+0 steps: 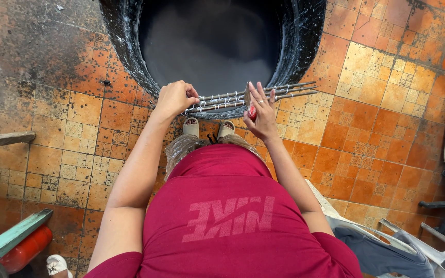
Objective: Dipping a rack of wicks into molten wax and scraping off excess wax
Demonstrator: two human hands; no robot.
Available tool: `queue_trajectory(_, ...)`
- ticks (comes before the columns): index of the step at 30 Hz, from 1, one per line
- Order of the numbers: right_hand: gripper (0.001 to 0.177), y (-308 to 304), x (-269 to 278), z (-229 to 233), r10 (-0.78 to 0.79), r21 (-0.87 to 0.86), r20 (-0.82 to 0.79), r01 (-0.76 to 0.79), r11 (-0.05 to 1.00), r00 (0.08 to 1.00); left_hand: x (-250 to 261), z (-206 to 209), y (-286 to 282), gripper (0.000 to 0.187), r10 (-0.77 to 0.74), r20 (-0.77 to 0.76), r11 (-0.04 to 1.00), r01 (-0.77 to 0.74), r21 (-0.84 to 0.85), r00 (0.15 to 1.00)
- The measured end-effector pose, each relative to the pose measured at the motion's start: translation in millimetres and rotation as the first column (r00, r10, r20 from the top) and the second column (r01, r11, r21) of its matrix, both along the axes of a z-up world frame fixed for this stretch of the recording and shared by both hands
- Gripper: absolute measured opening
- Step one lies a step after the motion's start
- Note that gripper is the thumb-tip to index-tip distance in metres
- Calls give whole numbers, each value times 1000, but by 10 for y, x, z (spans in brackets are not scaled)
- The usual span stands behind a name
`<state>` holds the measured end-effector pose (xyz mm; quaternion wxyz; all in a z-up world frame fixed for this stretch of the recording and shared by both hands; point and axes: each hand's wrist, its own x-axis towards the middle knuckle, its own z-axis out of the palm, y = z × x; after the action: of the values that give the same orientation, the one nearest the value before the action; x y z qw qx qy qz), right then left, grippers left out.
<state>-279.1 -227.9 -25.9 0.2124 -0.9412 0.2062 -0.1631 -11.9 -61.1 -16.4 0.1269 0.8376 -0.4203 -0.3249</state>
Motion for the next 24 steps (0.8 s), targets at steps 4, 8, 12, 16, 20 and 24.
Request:
queue_trajectory(4, 71, -13, -6, -29, 8, 0, 30, -8, 1000, 1000, -20, 36, 28, 9, 16, 33, 999, -15, -30, 999)
queue_trajectory(8, 74, -14, -12, -43, 30, -17, 86, -29, 999, 996, -62, 14, 33, 14, 21, 33, 999, -20, -30, 999)
queue_trajectory(12, 76, -2, -29, -62, 21, 7, 135, -22, 1000, 991, -118, -53, -3, 16, 32, 34, 999, -32, -2, 999)
queue_trajectory(16, 76, 12, -17, -43, 27, -8, 149, -26, 1000, 988, -133, -64, -26, 15, 21, 84, 1000, -22, 7, 996)
queue_trajectory(20, 77, 31, -27, -19, 15, -20, 122, -12, 1000, 992, -160, -142, -89, 15, 5, 99, 1000, -3, -20, 995)
queue_trajectory(24, 77, 54, -46, -35, 0, -11, 113, 1, 1000, 994, -190, -272, -165, 10, -41, 118, 999, 44, -24, 992)
